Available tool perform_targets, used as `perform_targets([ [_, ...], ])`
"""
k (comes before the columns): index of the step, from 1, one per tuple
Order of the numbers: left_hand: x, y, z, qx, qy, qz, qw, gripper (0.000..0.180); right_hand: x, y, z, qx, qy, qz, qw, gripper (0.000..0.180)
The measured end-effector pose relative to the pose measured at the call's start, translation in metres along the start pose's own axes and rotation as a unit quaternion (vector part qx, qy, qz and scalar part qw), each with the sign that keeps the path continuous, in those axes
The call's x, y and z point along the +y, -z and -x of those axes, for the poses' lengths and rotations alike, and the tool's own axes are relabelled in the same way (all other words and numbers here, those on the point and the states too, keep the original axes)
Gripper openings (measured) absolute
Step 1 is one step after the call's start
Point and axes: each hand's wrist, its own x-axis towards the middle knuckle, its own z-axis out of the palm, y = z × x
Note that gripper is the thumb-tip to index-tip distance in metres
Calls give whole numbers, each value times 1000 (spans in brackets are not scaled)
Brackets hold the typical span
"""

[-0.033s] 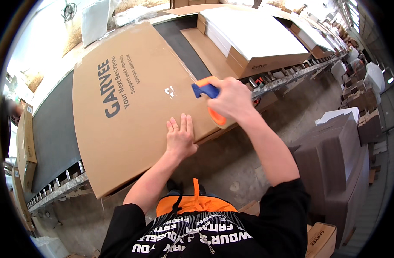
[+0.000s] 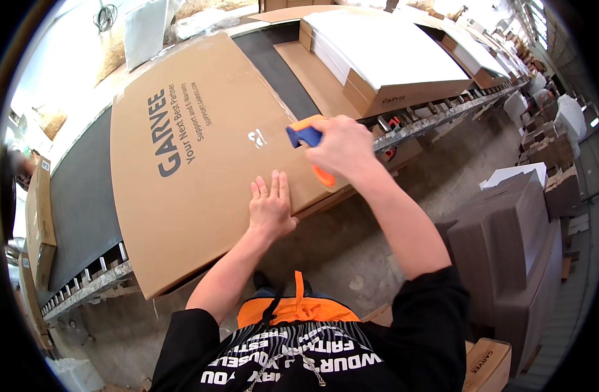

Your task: The person picks up a white panel, places it into a cardboard box on a conveyor belt, and seals the box using a tape dispenser.

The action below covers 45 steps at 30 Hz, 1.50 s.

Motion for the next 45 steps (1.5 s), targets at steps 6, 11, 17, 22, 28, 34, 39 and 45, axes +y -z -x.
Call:
perform_targets([
  [6, 16, 25, -12, -78, -23, -38, 996, 107, 37, -34, 30, -254, 22, 88, 963, 49],
  [11, 46, 54, -41, -222, -59, -157, 961, 100, 68, -94, 102, -312, 8, 79, 947, 37],
  [17, 15, 25, -2, -125, -89, -113, 982, 95, 67, -228, 125, -310, 112, 168, 929, 28],
  [22, -105, 71, 135, -133, -22, -126, 983, 105, 77, -280, 260, -419, -155, -81, 891, 50],
  [28, -270, 99, 301, -32, -61, -79, 994, 106, -36, -232, 310, -356, -122, -72, 924, 46],
  [34, -285, 78, 307, 57, -68, 8, 996, 120, -289, -99, 216, 8, 109, -68, 992, 45],
  [39, -267, 87, 300, 92, -40, 140, 985, 127, -364, -101, 156, -157, 73, 56, 983, 32],
  [45, -287, 98, 308, 57, -70, 30, 995, 106, -349, -138, 240, -401, 29, 113, 909, 40],
])
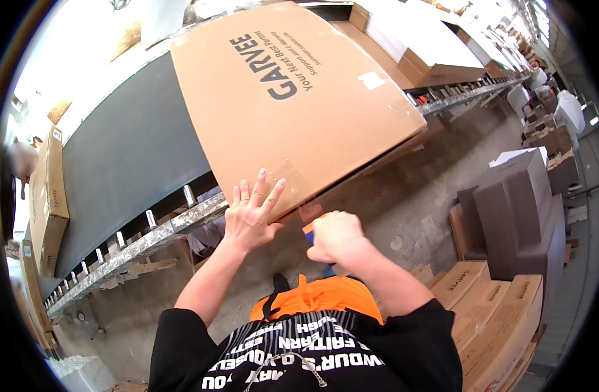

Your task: The person picks up a white panel, places it into a cardboard box on a conveyor belt, and seals the box using a tape dispenser.

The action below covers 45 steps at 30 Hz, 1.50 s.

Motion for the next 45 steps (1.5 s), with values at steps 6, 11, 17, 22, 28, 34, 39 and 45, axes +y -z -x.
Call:
perform_targets([
  [6, 8, 10, -7, -56, 10, -34, 998, 107, -6, -140, -114, 86, 165, 168, 968, 37],
  [11, 7, 8, 3, -60, 49, -69, 995, 106, 134, -167, -95, -12, -13, -532, 847, 60],
  [17, 85, -5, -66, -147, 77, -148, 975, 119, 418, -84, -76, 261, 132, -813, 504, 85],
  [22, 180, -97, -237, -80, -68, 25, 994, 110, 548, 23, -161, 161, 210, -777, 571, 68],
  [28, 189, -116, -273, -89, -94, -120, 984, 90, 527, 40, -143, -1, 295, -563, 772, 49],
  [34, 223, -88, -349, -144, -213, -9, 966, 71, 361, -116, -55, 145, 167, -802, 556, 67],
  [39, 260, -138, -420, -455, -502, -104, 728, 22, 259, -73, -67, 291, 35, -834, 468, 67],
  [45, 225, -136, -419, -232, -690, -194, 658, 19, 214, -84, -73, 368, 10, -817, 444, 67],
])
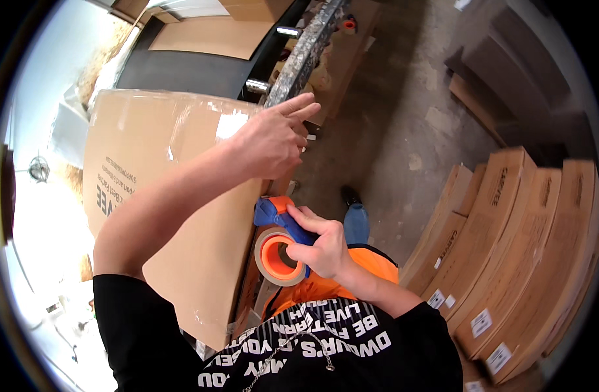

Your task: The person picks up a white panel, places it into a cardboard box on a conveyor belt, and seals the box using a tape dispenser.

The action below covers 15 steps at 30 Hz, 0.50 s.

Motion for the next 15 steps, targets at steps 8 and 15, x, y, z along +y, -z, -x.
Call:
perform_targets([
  [8, 146, -17, 128, 30, -25, -18, 999, 24, 94, -112, 157, -27, 28, 11, 999, 66],
  [15, 271, -13, 237, 42, -57, 82, 994, 34, 167, -227, 314, 30, 35, 10, 999, 67],
])
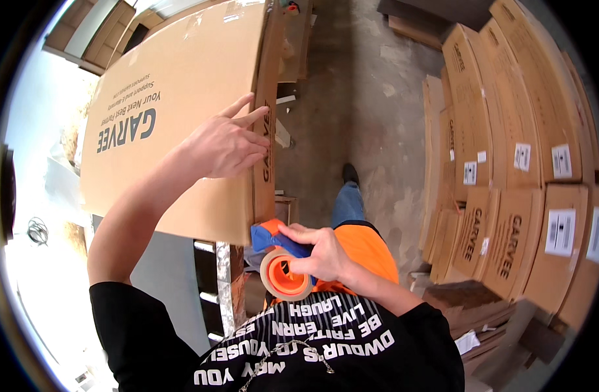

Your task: The person picks up a white panel, places it into a cardboard box on a conveyor belt, and seals the box using a tape dispenser.

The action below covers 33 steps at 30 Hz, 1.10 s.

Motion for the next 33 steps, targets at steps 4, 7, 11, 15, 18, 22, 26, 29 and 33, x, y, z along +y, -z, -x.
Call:
perform_targets([
  [4, 46, -16, 33, 14, 2, 35, 999, 32, 33, -54, 54, 14, -18, 47, 999, 70],
  [7, 90, -18, 55, 7, -21, 37, 999, 34, 32, -79, 53, 57, 15, 57, 997, 72],
  [11, 112, -18, 68, 14, -18, 60, 998, 45, 2, -114, -10, -73, -61, 270, 958, 56],
  [15, 110, -39, 66, 54, -8, 49, 997, 62, 56, -165, -30, -100, -7, 299, 949, 55],
  [18, 127, -62, 91, 78, 80, 38, 993, 90, 107, -103, 21, -115, -161, -34, 980, 71],
  [22, 125, -75, 85, 132, 97, 33, 986, 114, 97, 17, 22, 83, -16, -242, 967, 68],
  [26, 130, -71, 76, 159, 94, 9, 983, 120, 68, 33, -31, 38, -7, -175, 984, 57],
  [29, 133, -72, 83, 167, 109, 25, 979, 117, 91, -19, 8, 55, 52, -76, 994, 59],
  [33, 141, -74, 87, 175, 126, 7, 977, 114, 87, -82, 23, 56, 14, 85, 995, 62],
])
